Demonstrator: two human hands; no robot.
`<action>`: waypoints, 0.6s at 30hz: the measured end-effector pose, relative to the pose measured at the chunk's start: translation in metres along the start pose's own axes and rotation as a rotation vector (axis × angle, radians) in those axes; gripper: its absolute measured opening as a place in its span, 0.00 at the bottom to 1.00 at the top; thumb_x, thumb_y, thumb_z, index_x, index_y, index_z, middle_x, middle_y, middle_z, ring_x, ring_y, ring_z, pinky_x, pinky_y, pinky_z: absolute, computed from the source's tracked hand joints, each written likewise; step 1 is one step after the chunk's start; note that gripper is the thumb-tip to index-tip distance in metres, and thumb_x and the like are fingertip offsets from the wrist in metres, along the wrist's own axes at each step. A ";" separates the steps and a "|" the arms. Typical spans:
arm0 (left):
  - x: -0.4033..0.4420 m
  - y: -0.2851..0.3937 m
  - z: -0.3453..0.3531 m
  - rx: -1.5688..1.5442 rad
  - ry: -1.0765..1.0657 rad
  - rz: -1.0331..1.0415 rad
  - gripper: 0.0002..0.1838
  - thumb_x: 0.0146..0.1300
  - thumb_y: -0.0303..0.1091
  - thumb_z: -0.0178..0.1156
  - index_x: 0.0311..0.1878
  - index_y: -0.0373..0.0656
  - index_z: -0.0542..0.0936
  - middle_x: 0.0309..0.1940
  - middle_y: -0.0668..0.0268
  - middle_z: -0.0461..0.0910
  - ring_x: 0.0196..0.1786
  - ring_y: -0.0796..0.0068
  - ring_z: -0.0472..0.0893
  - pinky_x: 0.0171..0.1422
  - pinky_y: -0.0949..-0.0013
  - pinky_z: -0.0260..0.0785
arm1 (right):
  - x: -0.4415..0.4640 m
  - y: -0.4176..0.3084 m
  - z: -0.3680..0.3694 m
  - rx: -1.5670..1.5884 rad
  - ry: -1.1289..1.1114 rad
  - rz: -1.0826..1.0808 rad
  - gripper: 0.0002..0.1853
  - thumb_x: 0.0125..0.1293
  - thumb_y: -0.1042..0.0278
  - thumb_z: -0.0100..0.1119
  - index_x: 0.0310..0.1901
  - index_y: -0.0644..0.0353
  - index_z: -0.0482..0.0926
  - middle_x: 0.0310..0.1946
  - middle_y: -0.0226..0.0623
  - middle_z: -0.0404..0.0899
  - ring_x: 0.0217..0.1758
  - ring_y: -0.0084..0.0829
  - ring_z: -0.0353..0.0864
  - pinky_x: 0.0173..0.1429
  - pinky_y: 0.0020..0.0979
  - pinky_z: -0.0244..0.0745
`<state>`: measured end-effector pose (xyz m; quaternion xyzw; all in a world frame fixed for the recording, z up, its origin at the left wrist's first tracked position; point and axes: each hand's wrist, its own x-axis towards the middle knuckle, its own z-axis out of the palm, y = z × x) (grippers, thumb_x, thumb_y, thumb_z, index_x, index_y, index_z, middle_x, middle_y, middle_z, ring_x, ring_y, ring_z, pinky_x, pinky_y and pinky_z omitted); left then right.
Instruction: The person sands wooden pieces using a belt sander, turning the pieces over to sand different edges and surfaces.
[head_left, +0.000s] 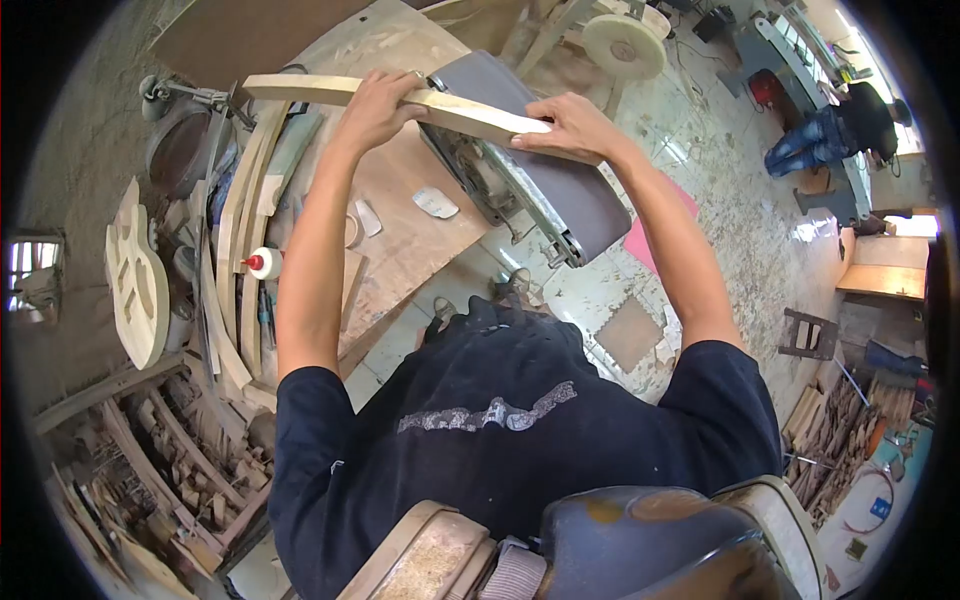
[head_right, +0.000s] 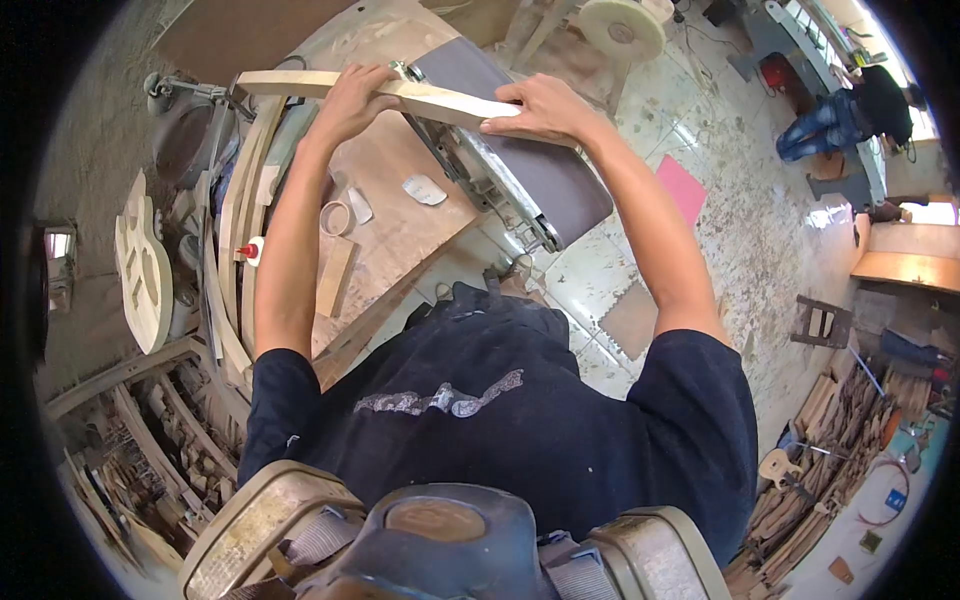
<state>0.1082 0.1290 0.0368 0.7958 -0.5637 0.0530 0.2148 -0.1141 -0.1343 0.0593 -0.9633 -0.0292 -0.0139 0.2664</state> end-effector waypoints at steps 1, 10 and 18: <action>-0.002 -0.004 -0.002 0.002 -0.014 -0.008 0.19 0.61 0.39 0.71 0.53 0.44 0.83 0.50 0.63 0.83 0.56 0.55 0.76 0.64 0.56 0.68 | 0.004 -0.001 0.004 0.001 0.010 -0.018 0.33 0.62 0.33 0.66 0.36 0.64 0.84 0.23 0.48 0.76 0.28 0.43 0.74 0.36 0.44 0.67; -0.010 -0.019 -0.018 -0.020 -0.059 0.003 0.20 0.60 0.41 0.72 0.54 0.45 0.84 0.49 0.61 0.85 0.56 0.54 0.77 0.64 0.55 0.67 | 0.018 -0.007 0.016 -0.050 0.024 -0.059 0.34 0.62 0.33 0.67 0.30 0.65 0.77 0.21 0.50 0.68 0.26 0.45 0.67 0.34 0.46 0.62; 0.011 0.009 0.004 -0.036 -0.038 0.070 0.20 0.60 0.43 0.72 0.53 0.45 0.85 0.50 0.59 0.85 0.56 0.52 0.79 0.65 0.54 0.67 | -0.013 0.015 -0.004 -0.028 0.010 -0.028 0.33 0.62 0.31 0.66 0.28 0.62 0.78 0.22 0.47 0.77 0.29 0.48 0.76 0.36 0.48 0.67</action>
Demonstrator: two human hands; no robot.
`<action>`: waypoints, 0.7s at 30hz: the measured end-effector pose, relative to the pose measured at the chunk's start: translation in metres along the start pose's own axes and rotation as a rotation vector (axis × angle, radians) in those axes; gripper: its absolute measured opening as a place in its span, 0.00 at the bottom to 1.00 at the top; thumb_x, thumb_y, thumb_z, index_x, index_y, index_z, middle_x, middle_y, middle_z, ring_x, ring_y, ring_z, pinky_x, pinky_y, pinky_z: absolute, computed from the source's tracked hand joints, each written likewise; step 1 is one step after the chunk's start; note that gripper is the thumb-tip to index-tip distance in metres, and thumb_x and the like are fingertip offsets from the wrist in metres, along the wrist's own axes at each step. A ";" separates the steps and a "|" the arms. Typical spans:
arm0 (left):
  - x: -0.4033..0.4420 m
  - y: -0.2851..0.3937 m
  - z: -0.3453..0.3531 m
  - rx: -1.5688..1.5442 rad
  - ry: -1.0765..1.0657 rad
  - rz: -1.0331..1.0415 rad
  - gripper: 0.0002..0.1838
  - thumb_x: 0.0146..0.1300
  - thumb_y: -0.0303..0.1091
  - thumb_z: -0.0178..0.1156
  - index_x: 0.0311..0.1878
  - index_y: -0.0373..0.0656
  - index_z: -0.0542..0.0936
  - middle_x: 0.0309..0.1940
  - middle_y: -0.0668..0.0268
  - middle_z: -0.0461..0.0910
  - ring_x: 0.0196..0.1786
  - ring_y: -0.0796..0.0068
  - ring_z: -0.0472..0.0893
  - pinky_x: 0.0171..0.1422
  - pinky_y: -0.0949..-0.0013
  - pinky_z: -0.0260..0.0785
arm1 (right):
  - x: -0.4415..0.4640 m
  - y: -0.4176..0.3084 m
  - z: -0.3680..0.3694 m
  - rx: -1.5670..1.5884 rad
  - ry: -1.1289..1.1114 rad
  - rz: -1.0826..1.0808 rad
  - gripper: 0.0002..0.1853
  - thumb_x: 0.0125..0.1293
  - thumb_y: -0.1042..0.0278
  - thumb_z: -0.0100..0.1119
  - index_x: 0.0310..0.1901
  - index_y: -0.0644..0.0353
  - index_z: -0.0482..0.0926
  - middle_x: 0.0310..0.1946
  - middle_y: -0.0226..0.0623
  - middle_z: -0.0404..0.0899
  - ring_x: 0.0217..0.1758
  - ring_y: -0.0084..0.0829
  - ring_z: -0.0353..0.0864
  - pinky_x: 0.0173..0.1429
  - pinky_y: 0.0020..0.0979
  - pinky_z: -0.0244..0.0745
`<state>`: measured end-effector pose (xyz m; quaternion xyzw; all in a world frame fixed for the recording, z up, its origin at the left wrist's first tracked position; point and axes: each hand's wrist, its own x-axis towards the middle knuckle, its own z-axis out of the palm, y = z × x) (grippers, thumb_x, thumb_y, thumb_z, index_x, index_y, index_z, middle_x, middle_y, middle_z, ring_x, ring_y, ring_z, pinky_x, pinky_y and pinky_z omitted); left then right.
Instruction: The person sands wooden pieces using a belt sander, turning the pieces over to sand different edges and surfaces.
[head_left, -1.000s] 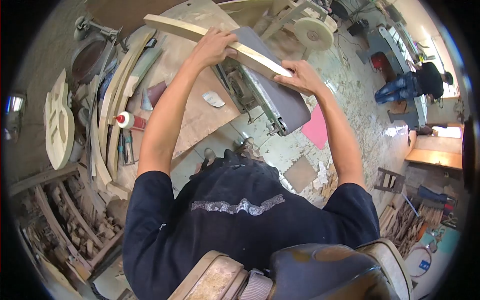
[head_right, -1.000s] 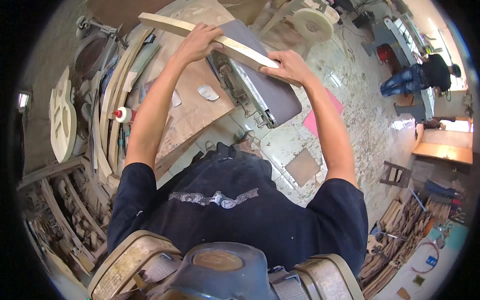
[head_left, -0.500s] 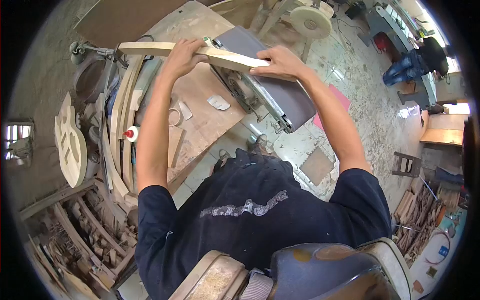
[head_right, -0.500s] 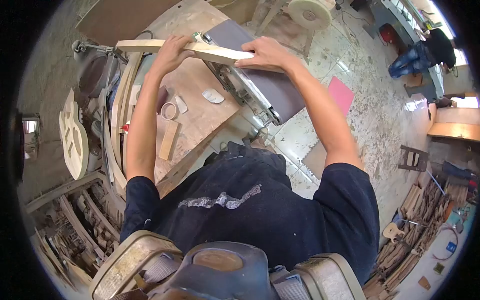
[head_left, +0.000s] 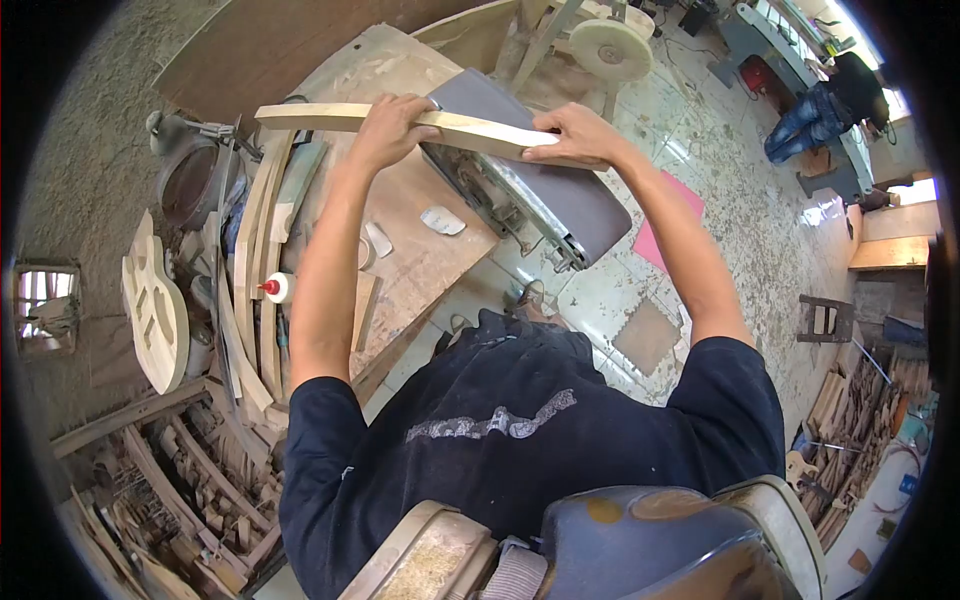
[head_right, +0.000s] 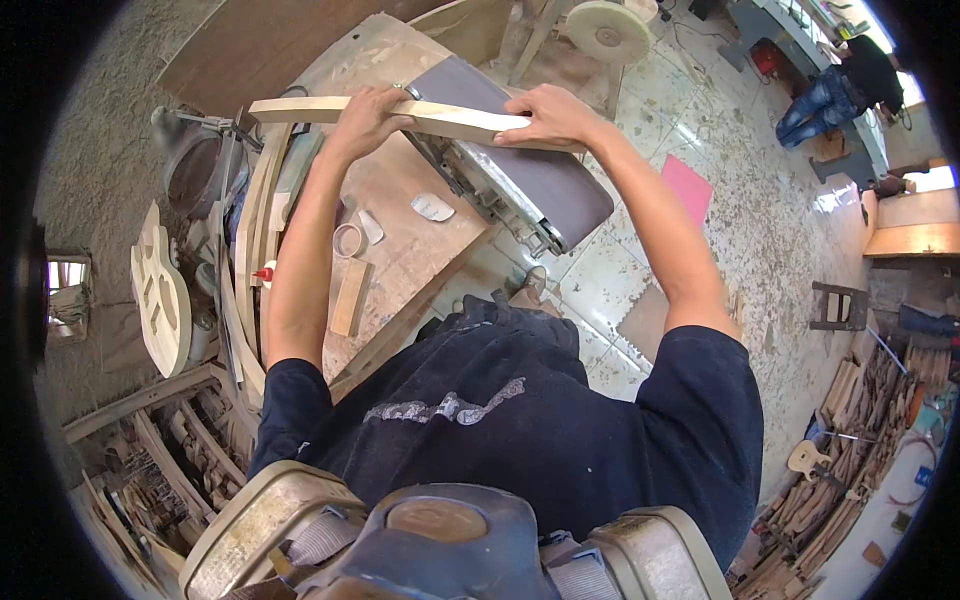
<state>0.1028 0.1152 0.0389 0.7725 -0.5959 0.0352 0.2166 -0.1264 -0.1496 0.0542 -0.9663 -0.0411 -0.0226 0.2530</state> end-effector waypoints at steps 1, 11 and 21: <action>0.002 0.004 0.004 -0.004 0.007 0.008 0.20 0.60 0.42 0.72 0.52 0.44 0.85 0.49 0.58 0.85 0.57 0.52 0.78 0.65 0.54 0.67 | -0.005 0.002 -0.004 0.013 -0.014 0.018 0.32 0.62 0.32 0.66 0.28 0.62 0.79 0.23 0.47 0.77 0.29 0.48 0.77 0.36 0.48 0.68; 0.007 0.014 0.007 0.020 -0.017 -0.005 0.21 0.60 0.45 0.72 0.52 0.45 0.85 0.48 0.59 0.86 0.56 0.53 0.79 0.66 0.54 0.66 | -0.012 0.008 -0.012 0.025 -0.031 0.012 0.33 0.62 0.31 0.66 0.30 0.62 0.82 0.22 0.49 0.76 0.28 0.48 0.76 0.36 0.47 0.66; -0.023 -0.003 -0.017 -0.009 -0.045 -0.108 0.21 0.59 0.43 0.73 0.53 0.46 0.85 0.49 0.61 0.85 0.58 0.55 0.78 0.66 0.56 0.66 | 0.015 -0.012 0.005 -0.046 -0.044 -0.034 0.34 0.61 0.31 0.66 0.26 0.63 0.77 0.19 0.49 0.73 0.27 0.51 0.74 0.36 0.49 0.65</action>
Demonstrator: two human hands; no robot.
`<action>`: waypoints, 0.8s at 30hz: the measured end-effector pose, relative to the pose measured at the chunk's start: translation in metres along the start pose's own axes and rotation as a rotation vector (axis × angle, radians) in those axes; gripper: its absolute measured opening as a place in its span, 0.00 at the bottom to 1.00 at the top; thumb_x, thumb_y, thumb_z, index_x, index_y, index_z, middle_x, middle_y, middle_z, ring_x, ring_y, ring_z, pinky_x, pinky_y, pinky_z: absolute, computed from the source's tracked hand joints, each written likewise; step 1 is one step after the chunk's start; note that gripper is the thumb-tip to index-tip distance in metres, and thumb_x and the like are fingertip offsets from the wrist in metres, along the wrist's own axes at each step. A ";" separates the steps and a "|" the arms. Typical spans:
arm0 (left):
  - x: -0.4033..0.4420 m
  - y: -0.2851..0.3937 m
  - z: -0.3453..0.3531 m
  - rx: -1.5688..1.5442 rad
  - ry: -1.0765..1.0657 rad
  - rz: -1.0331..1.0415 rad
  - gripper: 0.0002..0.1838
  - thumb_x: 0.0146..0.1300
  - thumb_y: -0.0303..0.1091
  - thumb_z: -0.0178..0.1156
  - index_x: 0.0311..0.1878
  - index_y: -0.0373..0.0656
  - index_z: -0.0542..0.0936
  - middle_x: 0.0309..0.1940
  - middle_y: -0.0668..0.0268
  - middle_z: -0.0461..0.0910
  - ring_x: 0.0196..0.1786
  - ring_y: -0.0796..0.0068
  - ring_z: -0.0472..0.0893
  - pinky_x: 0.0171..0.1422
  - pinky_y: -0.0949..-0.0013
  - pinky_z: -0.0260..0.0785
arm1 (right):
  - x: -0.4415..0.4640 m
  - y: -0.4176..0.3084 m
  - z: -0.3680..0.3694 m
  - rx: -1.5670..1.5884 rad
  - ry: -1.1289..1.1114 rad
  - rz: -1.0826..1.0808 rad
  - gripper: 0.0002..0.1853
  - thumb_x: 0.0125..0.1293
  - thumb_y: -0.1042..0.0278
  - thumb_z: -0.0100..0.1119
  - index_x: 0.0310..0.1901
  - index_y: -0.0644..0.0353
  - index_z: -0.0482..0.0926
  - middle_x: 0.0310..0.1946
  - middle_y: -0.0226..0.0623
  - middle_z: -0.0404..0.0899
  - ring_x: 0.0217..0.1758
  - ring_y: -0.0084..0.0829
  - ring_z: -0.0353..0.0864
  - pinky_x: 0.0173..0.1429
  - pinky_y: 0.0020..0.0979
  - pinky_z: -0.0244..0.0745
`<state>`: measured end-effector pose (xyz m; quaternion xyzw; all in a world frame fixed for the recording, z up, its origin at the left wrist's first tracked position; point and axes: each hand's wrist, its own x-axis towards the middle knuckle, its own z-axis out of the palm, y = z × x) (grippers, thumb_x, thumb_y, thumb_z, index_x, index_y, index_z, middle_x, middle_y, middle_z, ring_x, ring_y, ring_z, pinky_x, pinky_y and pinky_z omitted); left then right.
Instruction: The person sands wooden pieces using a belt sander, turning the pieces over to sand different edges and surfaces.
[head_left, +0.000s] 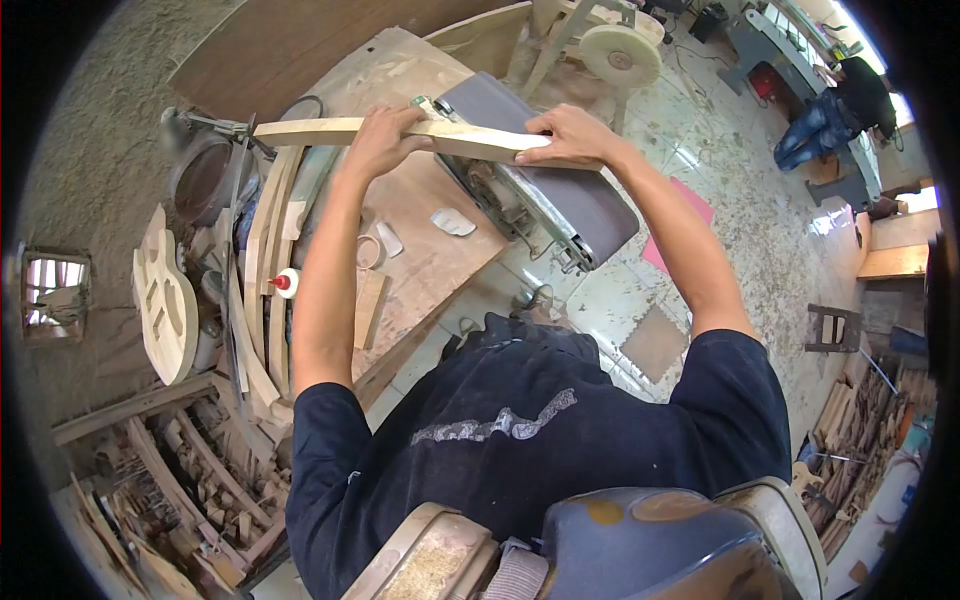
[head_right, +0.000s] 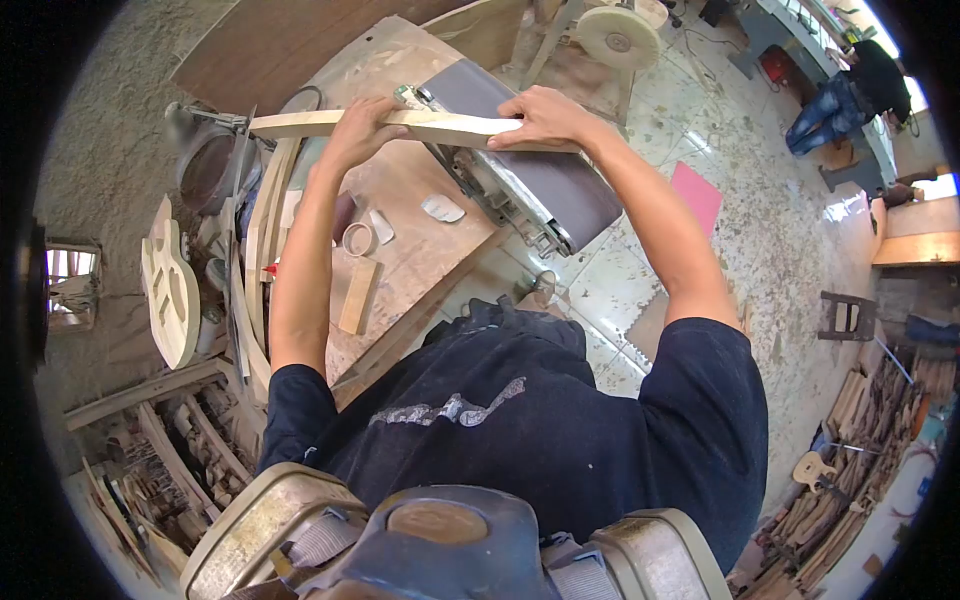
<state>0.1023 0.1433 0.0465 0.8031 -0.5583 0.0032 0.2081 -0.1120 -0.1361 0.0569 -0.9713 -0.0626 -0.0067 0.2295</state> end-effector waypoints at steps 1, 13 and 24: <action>-0.002 -0.003 -0.003 -0.002 0.003 0.006 0.20 0.58 0.43 0.74 0.51 0.46 0.86 0.48 0.61 0.86 0.57 0.55 0.79 0.65 0.56 0.66 | 0.002 -0.005 -0.001 0.025 0.000 -0.002 0.34 0.61 0.31 0.66 0.26 0.63 0.77 0.20 0.49 0.73 0.28 0.52 0.74 0.36 0.49 0.66; -0.005 -0.004 -0.015 -0.032 -0.036 0.011 0.20 0.58 0.42 0.74 0.51 0.46 0.87 0.49 0.60 0.87 0.56 0.53 0.81 0.65 0.54 0.66 | 0.007 -0.013 0.009 0.004 0.036 -0.005 0.35 0.61 0.30 0.65 0.26 0.63 0.78 0.21 0.51 0.75 0.29 0.53 0.76 0.37 0.51 0.68; 0.029 0.028 0.023 0.024 -0.021 0.061 0.22 0.61 0.48 0.71 0.54 0.45 0.85 0.51 0.57 0.86 0.59 0.52 0.80 0.68 0.48 0.64 | -0.039 0.013 -0.018 0.099 0.006 0.080 0.32 0.60 0.32 0.68 0.34 0.62 0.85 0.23 0.48 0.77 0.28 0.46 0.76 0.36 0.46 0.67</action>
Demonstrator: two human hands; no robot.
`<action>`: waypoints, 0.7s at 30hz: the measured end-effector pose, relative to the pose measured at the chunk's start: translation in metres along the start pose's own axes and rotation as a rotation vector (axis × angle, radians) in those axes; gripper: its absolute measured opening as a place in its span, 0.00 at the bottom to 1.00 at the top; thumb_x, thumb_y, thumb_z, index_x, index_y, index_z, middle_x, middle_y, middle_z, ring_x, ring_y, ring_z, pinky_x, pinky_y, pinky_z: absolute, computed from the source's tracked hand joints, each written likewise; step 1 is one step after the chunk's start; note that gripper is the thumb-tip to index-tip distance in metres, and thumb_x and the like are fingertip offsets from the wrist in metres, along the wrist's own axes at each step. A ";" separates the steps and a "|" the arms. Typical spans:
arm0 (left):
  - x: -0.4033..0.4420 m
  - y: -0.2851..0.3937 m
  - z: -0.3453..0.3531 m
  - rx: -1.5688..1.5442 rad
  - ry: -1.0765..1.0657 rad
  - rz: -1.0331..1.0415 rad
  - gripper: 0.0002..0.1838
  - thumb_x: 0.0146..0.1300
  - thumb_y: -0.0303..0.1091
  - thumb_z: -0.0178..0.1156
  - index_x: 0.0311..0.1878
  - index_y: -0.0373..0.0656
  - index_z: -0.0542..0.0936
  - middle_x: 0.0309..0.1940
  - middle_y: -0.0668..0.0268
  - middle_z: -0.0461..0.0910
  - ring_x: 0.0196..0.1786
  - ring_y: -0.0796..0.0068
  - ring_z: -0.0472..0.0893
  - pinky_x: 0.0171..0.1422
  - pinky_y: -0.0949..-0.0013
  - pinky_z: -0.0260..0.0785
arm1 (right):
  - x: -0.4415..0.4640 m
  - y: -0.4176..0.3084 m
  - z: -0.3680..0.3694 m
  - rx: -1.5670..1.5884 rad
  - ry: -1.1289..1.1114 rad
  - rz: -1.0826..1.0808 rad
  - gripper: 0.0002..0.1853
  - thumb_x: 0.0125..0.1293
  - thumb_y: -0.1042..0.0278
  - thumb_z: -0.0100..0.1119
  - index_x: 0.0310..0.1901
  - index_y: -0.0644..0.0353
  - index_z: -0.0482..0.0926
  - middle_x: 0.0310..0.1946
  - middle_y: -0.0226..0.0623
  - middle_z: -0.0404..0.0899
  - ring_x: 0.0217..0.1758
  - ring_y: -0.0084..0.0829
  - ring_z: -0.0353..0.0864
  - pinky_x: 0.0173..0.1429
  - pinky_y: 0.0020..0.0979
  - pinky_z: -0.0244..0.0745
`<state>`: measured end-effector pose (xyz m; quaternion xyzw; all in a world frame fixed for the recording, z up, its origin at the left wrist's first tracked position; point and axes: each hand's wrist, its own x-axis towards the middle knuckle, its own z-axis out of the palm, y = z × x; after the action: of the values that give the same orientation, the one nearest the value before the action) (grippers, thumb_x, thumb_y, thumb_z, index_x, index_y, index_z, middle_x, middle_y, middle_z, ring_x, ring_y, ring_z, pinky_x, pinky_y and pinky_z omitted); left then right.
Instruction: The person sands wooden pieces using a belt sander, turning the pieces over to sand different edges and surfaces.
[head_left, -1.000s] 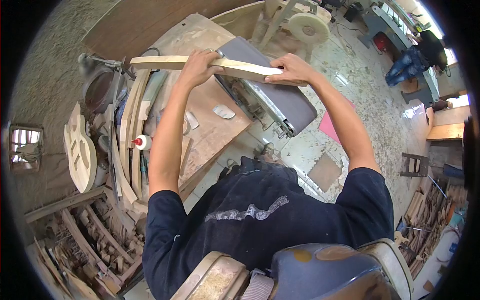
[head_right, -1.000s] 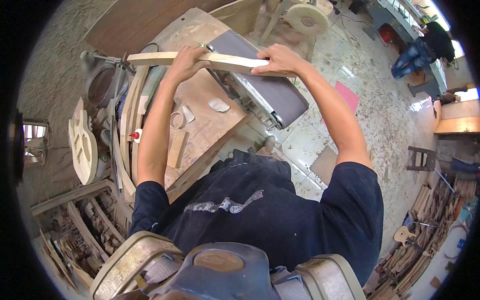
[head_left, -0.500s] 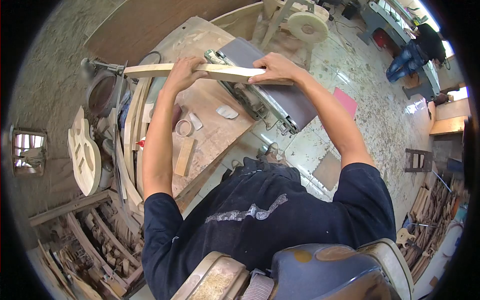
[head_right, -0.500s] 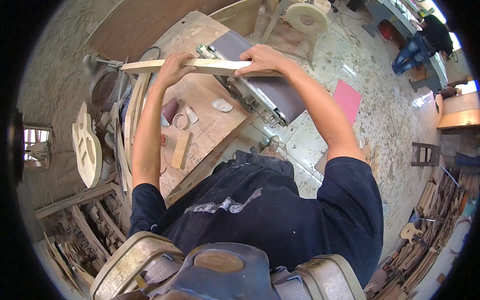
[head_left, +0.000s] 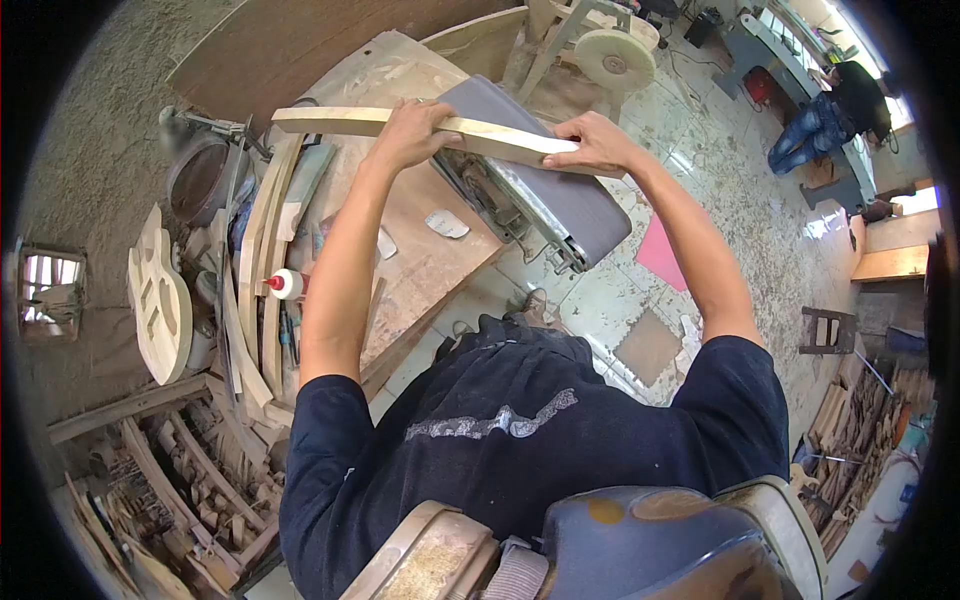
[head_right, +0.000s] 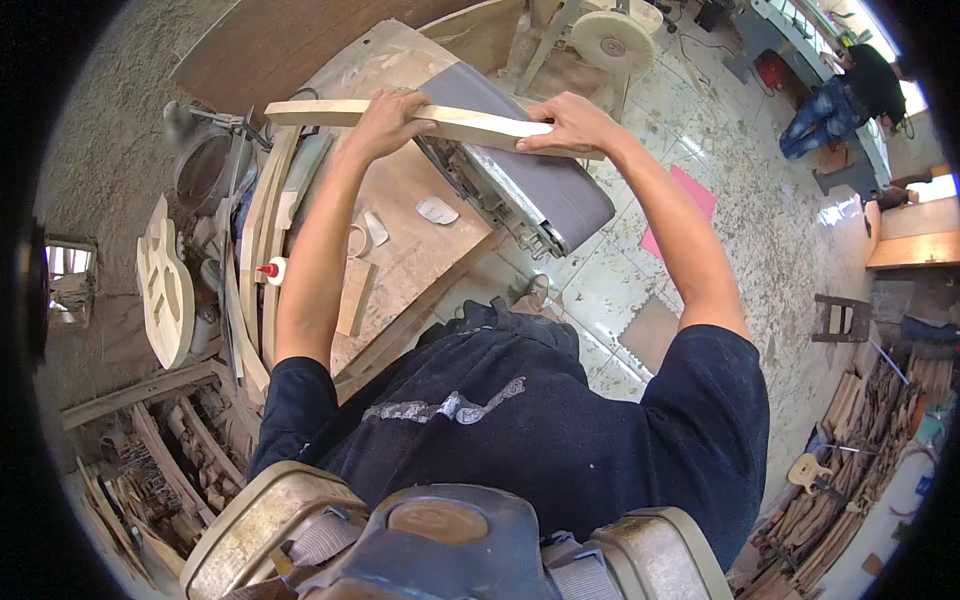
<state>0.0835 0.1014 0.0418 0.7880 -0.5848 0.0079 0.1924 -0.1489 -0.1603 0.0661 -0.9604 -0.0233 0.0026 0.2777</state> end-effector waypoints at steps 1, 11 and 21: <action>0.001 0.001 0.004 -0.003 0.011 0.002 0.22 0.61 0.48 0.71 0.54 0.45 0.85 0.51 0.57 0.86 0.59 0.51 0.80 0.68 0.48 0.64 | -0.002 0.002 -0.002 -0.009 -0.008 0.007 0.32 0.60 0.32 0.69 0.35 0.62 0.86 0.24 0.49 0.78 0.28 0.46 0.76 0.36 0.45 0.67; -0.010 -0.009 -0.007 -0.025 0.031 -0.010 0.23 0.60 0.48 0.72 0.54 0.46 0.85 0.51 0.58 0.86 0.59 0.51 0.80 0.69 0.50 0.64 | 0.011 -0.008 0.003 -0.061 -0.004 -0.013 0.34 0.59 0.31 0.68 0.30 0.63 0.82 0.22 0.49 0.76 0.29 0.49 0.76 0.36 0.47 0.67; -0.030 -0.036 -0.033 -0.051 -0.039 -0.087 0.20 0.57 0.46 0.74 0.50 0.48 0.86 0.49 0.61 0.86 0.57 0.54 0.81 0.69 0.49 0.64 | 0.037 -0.032 0.026 -0.079 0.036 -0.035 0.36 0.60 0.29 0.66 0.26 0.63 0.78 0.21 0.51 0.75 0.29 0.52 0.77 0.37 0.50 0.68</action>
<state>0.1142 0.1481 0.0546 0.8076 -0.5534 -0.0306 0.2013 -0.1135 -0.1178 0.0612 -0.9699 -0.0353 -0.0204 0.2401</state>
